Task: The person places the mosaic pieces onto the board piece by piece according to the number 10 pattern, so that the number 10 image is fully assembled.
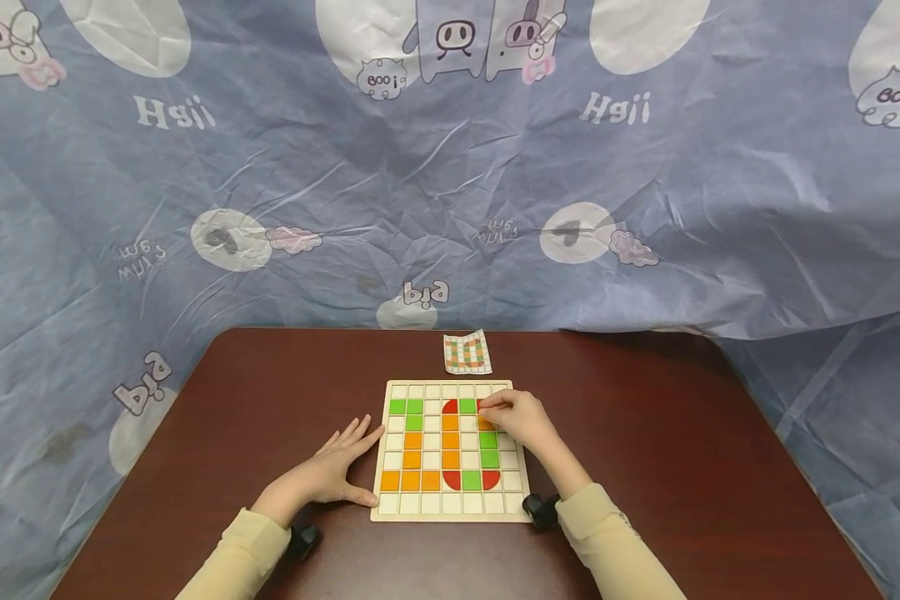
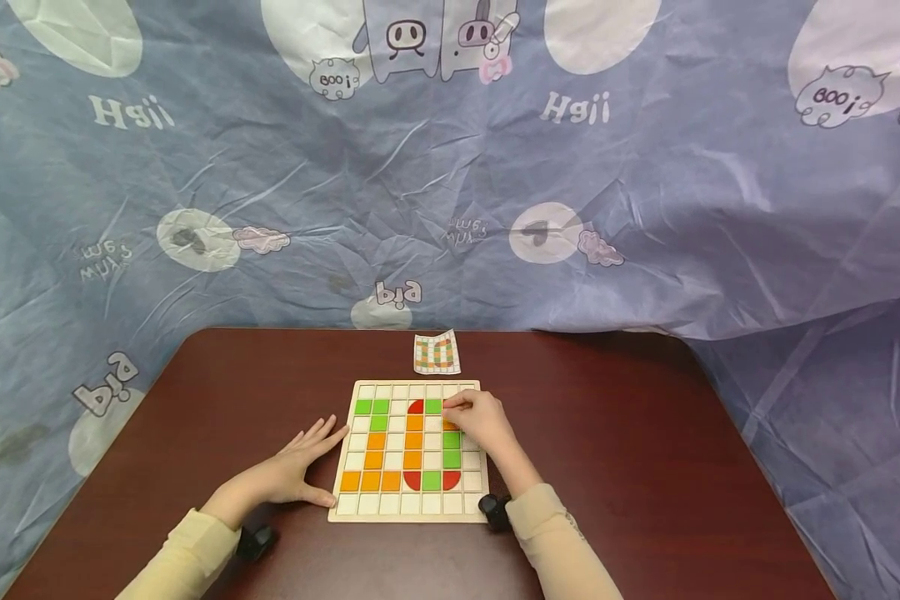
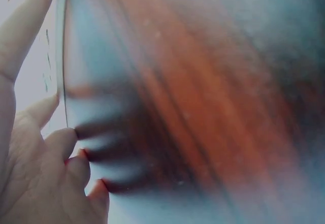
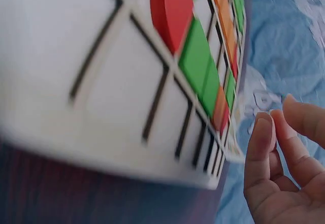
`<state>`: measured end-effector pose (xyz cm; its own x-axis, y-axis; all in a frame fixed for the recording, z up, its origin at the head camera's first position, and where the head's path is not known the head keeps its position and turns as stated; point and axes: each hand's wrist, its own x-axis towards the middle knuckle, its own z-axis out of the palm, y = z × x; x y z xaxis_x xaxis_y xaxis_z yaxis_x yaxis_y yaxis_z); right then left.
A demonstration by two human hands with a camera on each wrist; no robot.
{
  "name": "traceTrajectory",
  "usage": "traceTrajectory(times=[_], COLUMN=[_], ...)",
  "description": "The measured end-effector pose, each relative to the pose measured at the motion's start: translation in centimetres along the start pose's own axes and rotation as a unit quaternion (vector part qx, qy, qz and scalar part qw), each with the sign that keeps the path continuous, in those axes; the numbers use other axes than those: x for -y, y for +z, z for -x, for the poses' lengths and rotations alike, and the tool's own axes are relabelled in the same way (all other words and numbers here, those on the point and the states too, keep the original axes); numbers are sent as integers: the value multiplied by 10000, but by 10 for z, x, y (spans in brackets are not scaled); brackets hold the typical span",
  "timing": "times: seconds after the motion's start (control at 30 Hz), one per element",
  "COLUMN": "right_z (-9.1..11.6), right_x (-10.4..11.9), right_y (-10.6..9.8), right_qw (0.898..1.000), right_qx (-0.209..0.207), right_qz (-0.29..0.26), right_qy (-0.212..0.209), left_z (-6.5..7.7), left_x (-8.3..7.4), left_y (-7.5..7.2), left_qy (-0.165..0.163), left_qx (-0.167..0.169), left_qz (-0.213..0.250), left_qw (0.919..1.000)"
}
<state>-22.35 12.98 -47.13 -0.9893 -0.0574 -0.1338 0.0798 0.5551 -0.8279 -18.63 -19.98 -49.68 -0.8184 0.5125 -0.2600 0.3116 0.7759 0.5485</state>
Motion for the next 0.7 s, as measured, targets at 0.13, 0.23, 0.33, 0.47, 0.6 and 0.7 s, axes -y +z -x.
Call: traceTrajectory(times=[0.13,0.23,0.33,0.47,0.6,0.7], right_z=[3,6,9,12,15,18], right_x=[-9,-14,-19,-24,-28,-30], right_y=[-19,-31,-41,-52,-63,-71], right_qw=[9998,9996,9996,9996,9995,9993], right_qx=[-114,-181,-212,-199,-151,-169], right_qz=[-114,-165,-190,-179,-249,-307], right_qy=[91,114,60,33,106,100], left_z=[-1,-2,-4,-7,-11,-15], left_x=[-4,-7,-10,-11,-12,-14], left_y=[-6,-11,-15,-16,-13,-13], left_qy=[-4,-101,-211,-355,-473,-499], left_qx=[18,-22,-90,-364,-1014,-1546], left_qz=[297,435,485,406,314,442], left_qw=[9996,9990,9986,9979,9932,9857])
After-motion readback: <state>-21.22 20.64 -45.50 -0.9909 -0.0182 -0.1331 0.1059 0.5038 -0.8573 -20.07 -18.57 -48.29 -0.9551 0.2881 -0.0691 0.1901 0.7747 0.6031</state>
